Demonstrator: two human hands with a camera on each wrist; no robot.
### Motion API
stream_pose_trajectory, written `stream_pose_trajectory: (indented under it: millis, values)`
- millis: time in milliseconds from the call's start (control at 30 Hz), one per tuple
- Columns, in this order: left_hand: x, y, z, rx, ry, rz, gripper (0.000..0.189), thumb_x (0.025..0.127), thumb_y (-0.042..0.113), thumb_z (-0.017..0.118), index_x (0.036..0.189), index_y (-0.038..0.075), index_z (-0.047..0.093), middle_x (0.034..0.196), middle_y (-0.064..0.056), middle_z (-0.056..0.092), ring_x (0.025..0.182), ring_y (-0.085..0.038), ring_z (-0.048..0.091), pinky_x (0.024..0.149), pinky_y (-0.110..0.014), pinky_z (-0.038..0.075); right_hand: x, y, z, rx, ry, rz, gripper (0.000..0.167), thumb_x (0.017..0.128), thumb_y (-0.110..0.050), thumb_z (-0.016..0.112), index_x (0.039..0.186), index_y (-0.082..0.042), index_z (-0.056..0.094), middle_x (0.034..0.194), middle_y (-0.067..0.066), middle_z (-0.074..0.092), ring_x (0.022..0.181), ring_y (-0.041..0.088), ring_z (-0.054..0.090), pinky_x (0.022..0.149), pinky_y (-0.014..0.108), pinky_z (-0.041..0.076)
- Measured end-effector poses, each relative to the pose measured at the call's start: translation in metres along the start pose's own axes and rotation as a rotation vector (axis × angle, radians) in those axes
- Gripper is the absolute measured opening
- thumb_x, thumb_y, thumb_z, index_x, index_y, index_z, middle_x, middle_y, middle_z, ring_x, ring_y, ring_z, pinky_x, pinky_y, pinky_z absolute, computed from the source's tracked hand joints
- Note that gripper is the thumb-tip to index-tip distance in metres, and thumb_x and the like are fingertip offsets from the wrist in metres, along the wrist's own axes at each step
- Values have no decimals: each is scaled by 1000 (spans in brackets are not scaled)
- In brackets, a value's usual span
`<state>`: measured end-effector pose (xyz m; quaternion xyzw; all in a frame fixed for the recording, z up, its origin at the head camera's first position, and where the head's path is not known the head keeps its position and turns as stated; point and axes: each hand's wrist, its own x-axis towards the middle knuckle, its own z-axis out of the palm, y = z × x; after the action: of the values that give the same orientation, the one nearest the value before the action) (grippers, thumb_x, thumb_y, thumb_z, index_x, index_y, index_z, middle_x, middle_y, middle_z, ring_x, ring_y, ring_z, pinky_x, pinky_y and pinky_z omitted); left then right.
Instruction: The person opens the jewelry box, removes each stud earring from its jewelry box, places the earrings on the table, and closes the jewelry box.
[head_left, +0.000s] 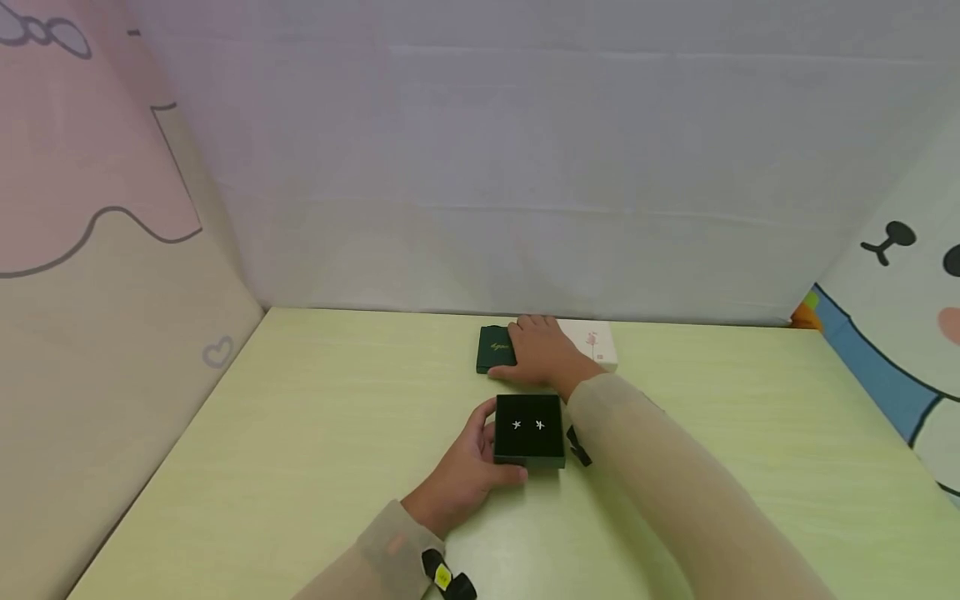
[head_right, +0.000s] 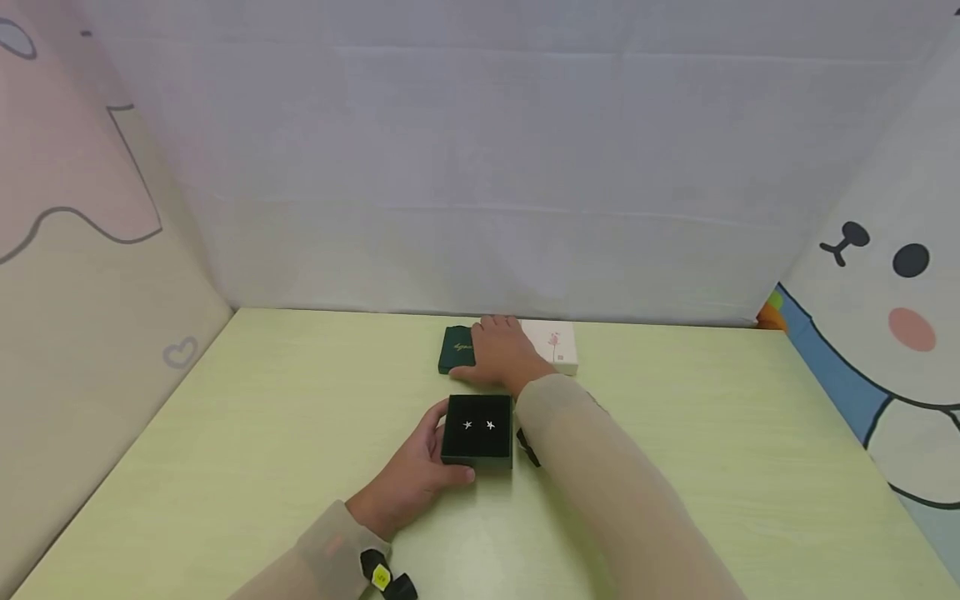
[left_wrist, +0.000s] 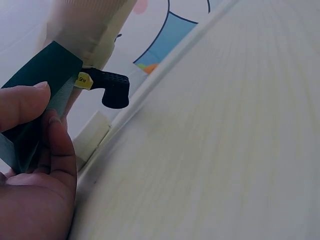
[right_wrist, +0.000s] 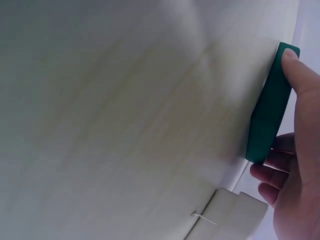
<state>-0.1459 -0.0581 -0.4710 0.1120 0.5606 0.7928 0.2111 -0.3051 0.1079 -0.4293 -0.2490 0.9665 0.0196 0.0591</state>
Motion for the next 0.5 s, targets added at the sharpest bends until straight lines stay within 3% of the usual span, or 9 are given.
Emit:
stream_pose_trajectory:
  millis: [233,500]
  values:
    - [-1,1,0,-4,4,-8,104,80,-19,73,161,13,16,150,-16,48,127,-25,58,94,-30,51,2,4,0,10,4,12,102,90,-77,54,155,0,40,156,17,42,146,37,34,120,53,21]
    - [-1,1,0,-20,10,-10,104,80,-19,74,161,12,16,150,-16,48,126,-25,58,93,-30,51,-8,13,-18,145,51,50,100,90,-74,59,156,-2,40,158,17,42,147,37,34,119,55,23]
